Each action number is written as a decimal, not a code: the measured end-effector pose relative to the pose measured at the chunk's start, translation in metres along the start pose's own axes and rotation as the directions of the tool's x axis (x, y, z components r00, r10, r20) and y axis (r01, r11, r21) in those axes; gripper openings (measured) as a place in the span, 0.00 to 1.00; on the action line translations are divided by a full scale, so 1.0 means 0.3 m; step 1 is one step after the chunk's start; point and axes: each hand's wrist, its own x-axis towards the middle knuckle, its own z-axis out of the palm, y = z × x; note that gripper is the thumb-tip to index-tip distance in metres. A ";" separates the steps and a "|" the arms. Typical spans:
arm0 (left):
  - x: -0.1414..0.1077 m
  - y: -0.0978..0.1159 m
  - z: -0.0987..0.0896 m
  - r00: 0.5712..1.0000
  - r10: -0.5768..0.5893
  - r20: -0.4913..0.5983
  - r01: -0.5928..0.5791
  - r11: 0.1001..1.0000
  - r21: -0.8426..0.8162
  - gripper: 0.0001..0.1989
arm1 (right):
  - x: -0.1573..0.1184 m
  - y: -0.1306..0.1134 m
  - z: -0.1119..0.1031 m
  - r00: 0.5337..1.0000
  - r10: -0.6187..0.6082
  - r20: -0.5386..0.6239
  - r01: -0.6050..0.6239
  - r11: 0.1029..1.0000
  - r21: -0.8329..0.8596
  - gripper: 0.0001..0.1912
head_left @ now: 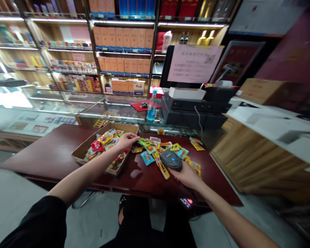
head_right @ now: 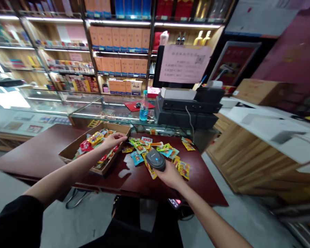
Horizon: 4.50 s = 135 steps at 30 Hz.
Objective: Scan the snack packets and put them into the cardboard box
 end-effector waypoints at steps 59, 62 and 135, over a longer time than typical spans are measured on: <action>0.141 -0.050 0.370 0.936 -0.218 0.276 0.273 0.946 -0.175 0.21 | -0.156 0.046 -0.063 0.995 0.056 -0.086 -0.062 0.996 -0.069 0.15; 0.103 -0.030 0.272 0.902 -0.298 0.312 0.372 0.903 -0.216 0.20 | -0.122 0.033 -0.041 0.997 0.047 -0.055 -0.049 0.997 -0.051 0.17; 0.166 -0.109 0.672 0.953 -0.116 0.281 -0.052 0.848 0.528 0.21 | -0.194 0.112 -0.122 0.991 0.057 -0.119 -0.061 0.998 -0.033 0.15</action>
